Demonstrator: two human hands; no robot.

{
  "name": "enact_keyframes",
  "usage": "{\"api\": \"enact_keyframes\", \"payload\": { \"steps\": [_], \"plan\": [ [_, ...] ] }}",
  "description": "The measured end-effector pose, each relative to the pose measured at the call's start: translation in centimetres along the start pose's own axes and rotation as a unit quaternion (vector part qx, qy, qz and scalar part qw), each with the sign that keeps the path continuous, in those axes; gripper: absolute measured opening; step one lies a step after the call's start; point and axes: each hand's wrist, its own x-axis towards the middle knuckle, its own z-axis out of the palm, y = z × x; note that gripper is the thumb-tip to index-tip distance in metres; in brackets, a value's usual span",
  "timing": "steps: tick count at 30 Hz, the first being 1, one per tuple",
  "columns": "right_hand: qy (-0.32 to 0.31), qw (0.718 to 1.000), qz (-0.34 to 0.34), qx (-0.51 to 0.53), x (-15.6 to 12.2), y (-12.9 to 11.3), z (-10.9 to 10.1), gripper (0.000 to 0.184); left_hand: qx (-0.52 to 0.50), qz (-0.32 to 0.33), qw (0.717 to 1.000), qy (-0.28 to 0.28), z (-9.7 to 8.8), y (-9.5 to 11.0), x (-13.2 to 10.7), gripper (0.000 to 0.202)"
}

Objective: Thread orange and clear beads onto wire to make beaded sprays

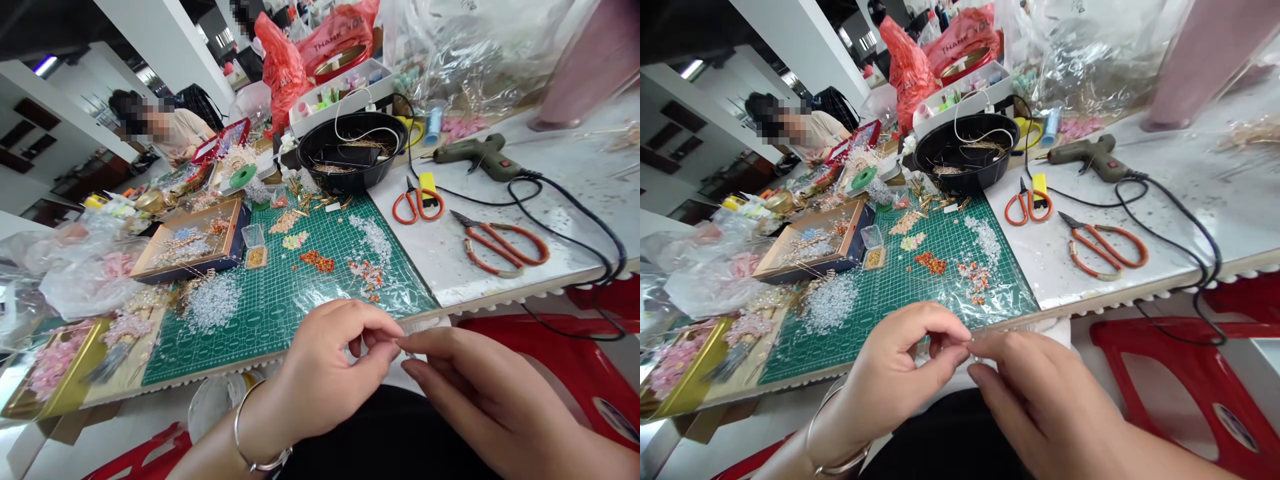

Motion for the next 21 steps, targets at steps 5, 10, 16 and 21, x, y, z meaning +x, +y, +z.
{"api": "enact_keyframes", "payload": {
  "steps": [5, 10, 16, 21],
  "plan": [
    [0.019, 0.998, 0.061, 0.006, -0.4, 0.4, 0.0, 0.012, 0.029, 0.026, 0.996, -0.079, -2.0, -2.0, 3.3, 0.008],
    [0.019, 0.998, 0.064, -0.009, -0.4, 0.5, -0.3, 0.016, 0.176, -0.088, 0.979, -0.053, -3.3, -9.3, 10.7, 0.021],
    [0.016, 0.998, 0.048, -0.026, -0.1, 0.5, -0.4, 0.015, 0.182, -0.072, 0.971, -0.138, -0.6, -13.1, 14.5, 0.012],
    [0.003, 0.998, 0.056, -0.01, 0.1, 0.6, -0.4, 0.016, 0.158, -0.063, 0.976, -0.133, -0.1, -13.2, 14.6, 0.011]
  ]
}}
